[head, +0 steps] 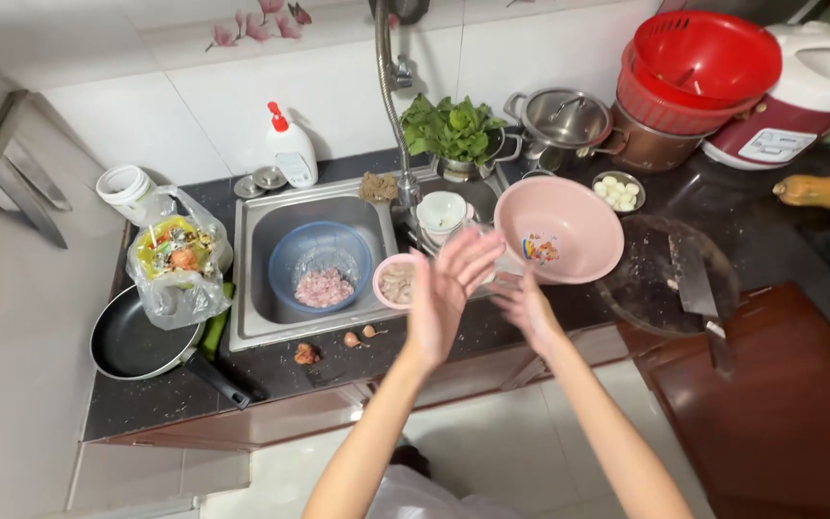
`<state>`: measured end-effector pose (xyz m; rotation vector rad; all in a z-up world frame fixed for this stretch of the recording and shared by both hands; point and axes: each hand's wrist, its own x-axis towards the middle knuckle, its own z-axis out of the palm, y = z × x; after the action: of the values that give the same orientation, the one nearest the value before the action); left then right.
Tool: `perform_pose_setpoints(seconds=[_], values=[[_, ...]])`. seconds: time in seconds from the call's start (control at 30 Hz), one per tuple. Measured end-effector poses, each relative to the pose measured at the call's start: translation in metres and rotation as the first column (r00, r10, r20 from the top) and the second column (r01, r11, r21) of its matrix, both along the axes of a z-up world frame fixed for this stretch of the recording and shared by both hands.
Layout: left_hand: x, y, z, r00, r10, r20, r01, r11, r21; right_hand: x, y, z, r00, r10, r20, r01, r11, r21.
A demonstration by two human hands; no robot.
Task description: The person mixes ground meat in a blue colander by hand, then moves to the stove to pour oil into a pan. They then retrieve shallots from a hanging bag, peel them over the sink, and chop one on a cutting board.
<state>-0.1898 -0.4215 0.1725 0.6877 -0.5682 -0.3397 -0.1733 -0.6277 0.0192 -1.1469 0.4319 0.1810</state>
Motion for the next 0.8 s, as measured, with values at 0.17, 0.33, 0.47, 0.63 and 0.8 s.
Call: perform_pose_setpoints(seconds=[0.17, 0.33, 0.47, 0.63, 0.8], values=[[0.06, -0.047, -0.093, 0.302, -0.109, 0.947, -0.923, 0.214, 0.319, -0.034, 0.017, 0.094, 0.971, -0.118, 0.208, 0.033, 0.927, 0.374], [0.11, -0.066, -0.102, 0.769, 0.077, 0.635, -0.64, 0.086, 0.764, -0.05, -0.027, 0.129, 0.931, -0.188, 0.313, -0.045, 0.792, 0.609], [0.11, -0.09, -0.041, 0.981, 0.08, 0.178, -0.177, 0.749, 0.638, -0.04, -0.067, 0.143, 0.916, -0.164, 0.366, -0.099, 0.793, 0.602], [0.136, -0.102, 0.034, 0.987, -0.049, 0.152, -0.028, 0.883, 0.469, -0.008, -0.113, 0.205, 0.891, -0.151, 0.428, -0.075, 0.881, 0.467], [0.104, -0.114, 0.109, 0.549, 0.397, 0.736, -0.766, 0.591, 0.252, 0.013, -0.114, 0.28, 0.658, -0.014, 0.753, -0.627, 0.544, 0.557]])
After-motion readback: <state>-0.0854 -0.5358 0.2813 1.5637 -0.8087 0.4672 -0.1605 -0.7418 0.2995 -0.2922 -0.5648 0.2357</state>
